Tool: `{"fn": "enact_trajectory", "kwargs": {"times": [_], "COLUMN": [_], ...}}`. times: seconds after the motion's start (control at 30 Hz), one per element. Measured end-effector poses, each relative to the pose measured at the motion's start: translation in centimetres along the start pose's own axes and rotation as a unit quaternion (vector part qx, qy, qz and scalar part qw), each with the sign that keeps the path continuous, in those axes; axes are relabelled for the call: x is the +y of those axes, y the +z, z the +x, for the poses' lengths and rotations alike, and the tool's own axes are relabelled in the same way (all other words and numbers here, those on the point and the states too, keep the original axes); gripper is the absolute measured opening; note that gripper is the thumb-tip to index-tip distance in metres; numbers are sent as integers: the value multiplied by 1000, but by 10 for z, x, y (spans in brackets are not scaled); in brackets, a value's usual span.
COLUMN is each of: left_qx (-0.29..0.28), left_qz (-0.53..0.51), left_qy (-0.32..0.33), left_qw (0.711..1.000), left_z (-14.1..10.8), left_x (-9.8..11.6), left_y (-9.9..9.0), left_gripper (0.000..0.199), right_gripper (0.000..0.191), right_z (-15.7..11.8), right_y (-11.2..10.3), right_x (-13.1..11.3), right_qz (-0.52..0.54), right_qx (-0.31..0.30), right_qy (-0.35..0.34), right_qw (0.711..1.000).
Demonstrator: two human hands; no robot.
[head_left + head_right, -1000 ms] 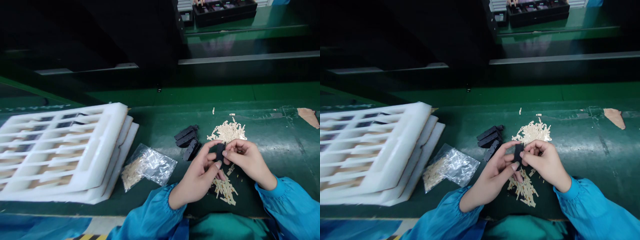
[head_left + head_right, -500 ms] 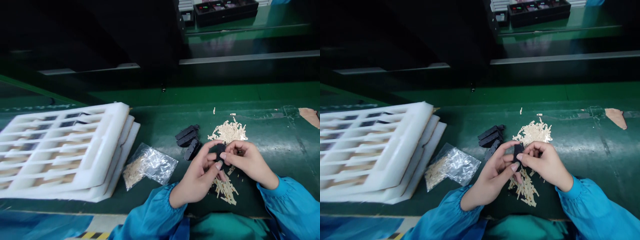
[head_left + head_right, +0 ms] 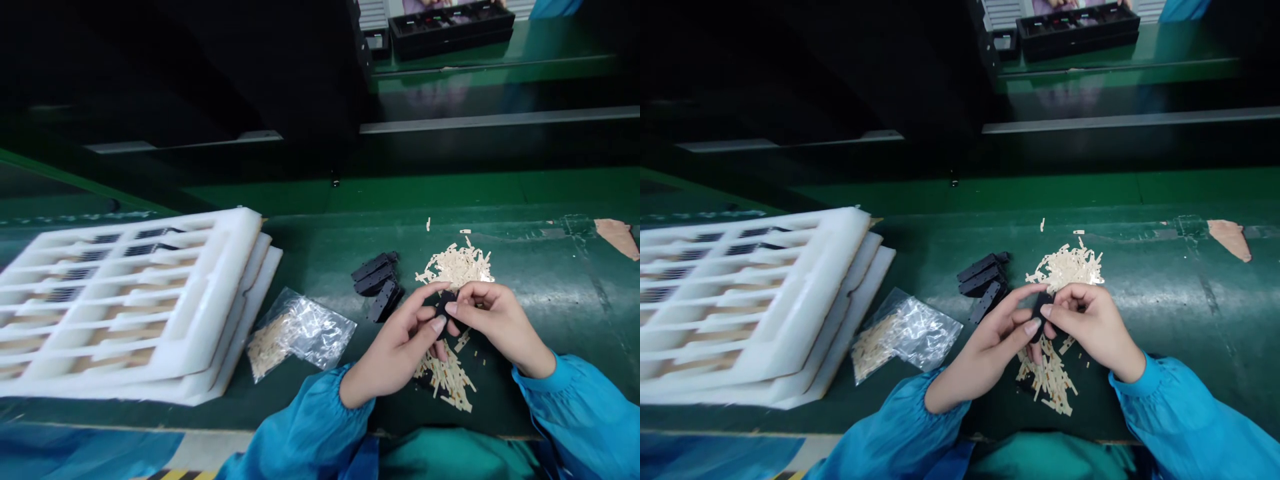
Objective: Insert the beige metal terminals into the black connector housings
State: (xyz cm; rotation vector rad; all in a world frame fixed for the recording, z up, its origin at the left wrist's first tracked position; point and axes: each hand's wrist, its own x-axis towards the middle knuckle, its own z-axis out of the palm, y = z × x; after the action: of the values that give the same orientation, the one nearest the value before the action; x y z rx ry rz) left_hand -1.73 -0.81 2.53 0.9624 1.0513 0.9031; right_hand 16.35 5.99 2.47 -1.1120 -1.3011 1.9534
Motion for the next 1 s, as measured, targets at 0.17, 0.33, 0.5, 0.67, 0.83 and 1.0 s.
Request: {"fn": "enact_trajectory", "kwargs": {"times": [0.17,0.33,0.5,0.67,0.83,1.0], "left_qx": [35,40,-49,37,111,115], "left_qz": [3,-26,-238,-80,168,237], "left_qy": [-44,-44,-137,-69,52,95], "left_qw": [998,998,960,994,978,960], "left_z": [9,9,9,7,4,3], "left_x": [-3,-2,2,-3,-5,-2], "left_y": [3,3,-1,3,8,8], "left_gripper": [39,47,36,45,47,41], "right_gripper": [27,21,27,23,16,18], "right_z": [-3,-5,-7,-7,-7,-8], "right_y": [3,0,-2,-1,1,5], "right_x": [8,10,3,4,8,7], "right_qz": [-57,-68,-107,-142,-140,-112], "right_qx": [78,69,62,83,63,48], "right_qy": [-40,-52,-110,-110,-81,-90], "right_qw": [994,994,986,980,985,988]}}
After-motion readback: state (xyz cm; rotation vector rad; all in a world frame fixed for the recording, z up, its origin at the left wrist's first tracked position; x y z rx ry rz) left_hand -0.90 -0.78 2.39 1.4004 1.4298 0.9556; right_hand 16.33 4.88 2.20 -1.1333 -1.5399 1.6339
